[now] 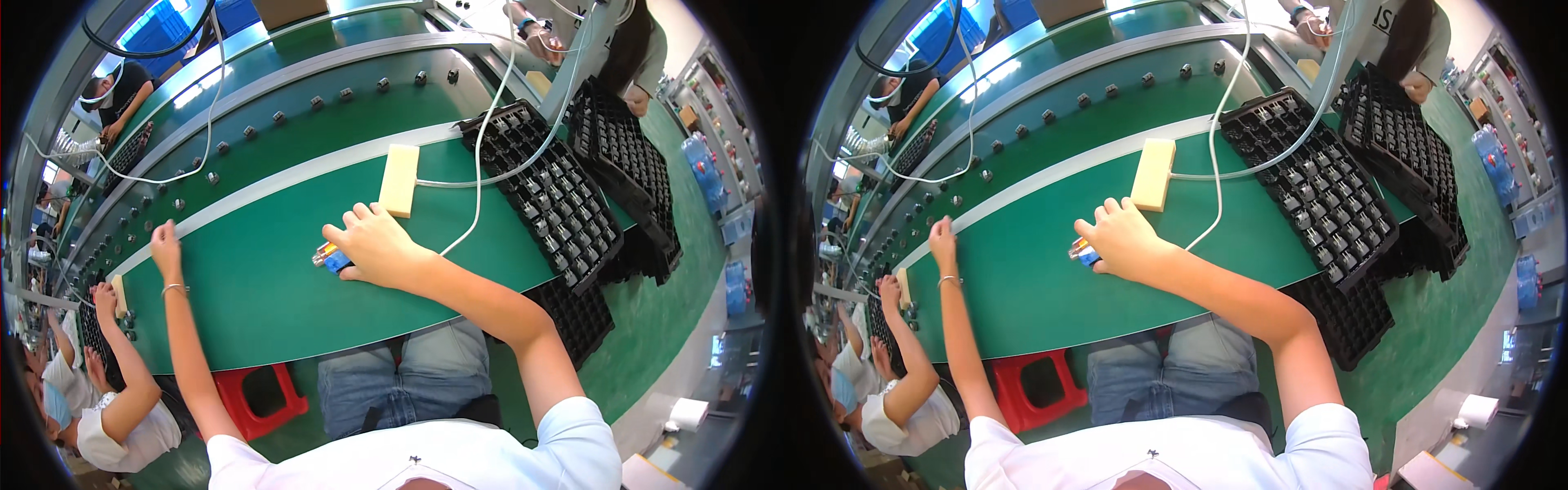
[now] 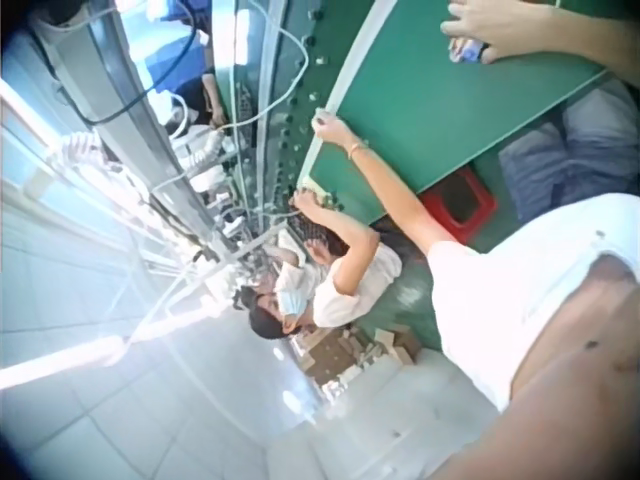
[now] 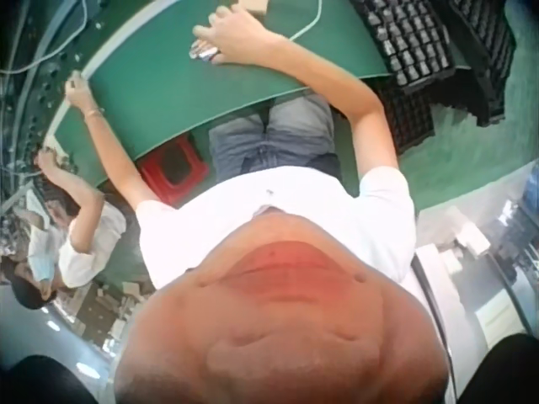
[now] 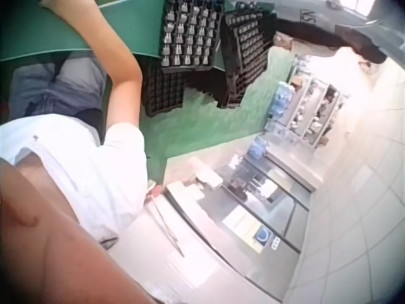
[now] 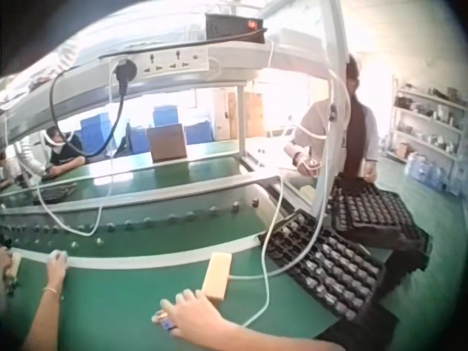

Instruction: The person places a tray of electronic components on the workbench, then tests the components one by one by connecting each to a handheld testing device.

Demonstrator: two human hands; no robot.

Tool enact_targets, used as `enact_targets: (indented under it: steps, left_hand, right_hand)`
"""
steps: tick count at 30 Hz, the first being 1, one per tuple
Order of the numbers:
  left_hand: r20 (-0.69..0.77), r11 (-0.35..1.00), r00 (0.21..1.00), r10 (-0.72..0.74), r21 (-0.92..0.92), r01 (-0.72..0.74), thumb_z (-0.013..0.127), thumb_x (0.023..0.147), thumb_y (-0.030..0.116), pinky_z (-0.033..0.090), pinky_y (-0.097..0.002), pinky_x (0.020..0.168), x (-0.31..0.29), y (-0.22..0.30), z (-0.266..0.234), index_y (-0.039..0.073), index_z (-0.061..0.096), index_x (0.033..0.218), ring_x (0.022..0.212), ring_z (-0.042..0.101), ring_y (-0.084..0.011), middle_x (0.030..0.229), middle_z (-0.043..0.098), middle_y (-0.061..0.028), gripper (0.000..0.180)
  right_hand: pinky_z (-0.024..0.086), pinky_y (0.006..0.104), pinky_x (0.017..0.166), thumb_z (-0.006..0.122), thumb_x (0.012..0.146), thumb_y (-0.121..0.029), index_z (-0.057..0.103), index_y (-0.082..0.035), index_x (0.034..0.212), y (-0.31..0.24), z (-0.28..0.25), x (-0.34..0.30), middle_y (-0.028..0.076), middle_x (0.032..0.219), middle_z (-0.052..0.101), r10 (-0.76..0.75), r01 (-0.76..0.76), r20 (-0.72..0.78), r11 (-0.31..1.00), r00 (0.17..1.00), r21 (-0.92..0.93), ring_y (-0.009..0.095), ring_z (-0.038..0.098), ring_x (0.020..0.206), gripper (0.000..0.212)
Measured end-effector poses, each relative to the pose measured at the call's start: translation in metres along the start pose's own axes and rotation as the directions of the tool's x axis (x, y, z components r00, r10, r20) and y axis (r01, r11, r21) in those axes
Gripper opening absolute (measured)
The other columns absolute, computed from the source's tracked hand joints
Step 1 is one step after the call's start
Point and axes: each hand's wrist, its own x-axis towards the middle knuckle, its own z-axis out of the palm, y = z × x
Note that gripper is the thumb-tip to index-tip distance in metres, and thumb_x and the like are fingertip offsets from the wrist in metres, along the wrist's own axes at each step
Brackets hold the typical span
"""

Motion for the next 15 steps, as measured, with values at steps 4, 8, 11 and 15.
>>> enact_targets:
  steps: [4, 8, 11, 15]
  left_hand:
    - [0.346, 0.642, 0.937, 0.050, -0.730, 0.235, 0.058, 0.100, 0.026, 0.038, -0.0192, 0.047, -0.108, 0.202, 0.071, 0.001, 0.063, 0.107, 0.054, 0.052, -0.0080, 0.078, 0.063, -0.0047, 0.026]
    - [0.516, 0.476, 0.804, 0.294, -0.809, 0.345, 0.058, 0.101, 0.026, 0.033, -0.0203, 0.049, -0.160, 0.279, 0.072, 0.000, 0.061, 0.121, 0.055, 0.042, -0.0067, 0.074, 0.051, 0.0011, 0.034]
    - [0.643, 0.323, 0.699, 0.314, -0.764, 0.558, 0.059, 0.100, 0.030, 0.032, -0.0204, 0.055, -0.186, 0.307, 0.091, -0.001, 0.059, 0.127, 0.062, 0.041, -0.0054, 0.077, 0.046, 0.0030, 0.040]
    - [0.740, 0.145, 0.500, 0.451, -0.613, 0.777, 0.053, 0.101, 0.022, 0.035, -0.0233, 0.059, -0.197, 0.323, 0.095, -0.004, 0.055, 0.133, 0.067, 0.044, -0.0089, 0.082, 0.048, 0.0014, 0.041]
  right_hand:
    - [0.046, 0.0424, 0.083, 0.076, 0.076, -0.034, 0.055, -0.006, 0.112, 0.007, -0.007, -0.008, 0.014, 0.089, 0.062, 0.066, -0.068, 0.086, 0.997, 0.994, 0.023, 0.032, 0.060, 0.089, 0.050]
    - [0.050, 0.0392, 0.078, 0.068, 0.084, -0.029, 0.051, -0.002, 0.118, 0.016, -0.033, -0.003, 0.017, 0.095, 0.064, 0.117, -0.101, 0.028, 0.686, 0.993, 0.721, 0.030, 0.065, 0.088, 0.047]
    - [0.052, 0.0313, 0.076, 0.056, 0.094, -0.032, 0.048, -0.005, 0.123, 0.027, -0.040, 0.005, 0.006, 0.098, 0.061, 0.208, -0.063, 0.073, -0.054, 0.975, 0.997, 0.019, 0.066, 0.088, 0.040]
    - [0.055, 0.0308, 0.064, 0.046, 0.098, -0.051, 0.048, -0.005, 0.124, 0.050, -0.034, 0.003, 0.009, 0.101, 0.064, 0.342, -0.025, 0.066, -0.124, 0.937, 0.992, 0.020, 0.068, 0.079, 0.053]
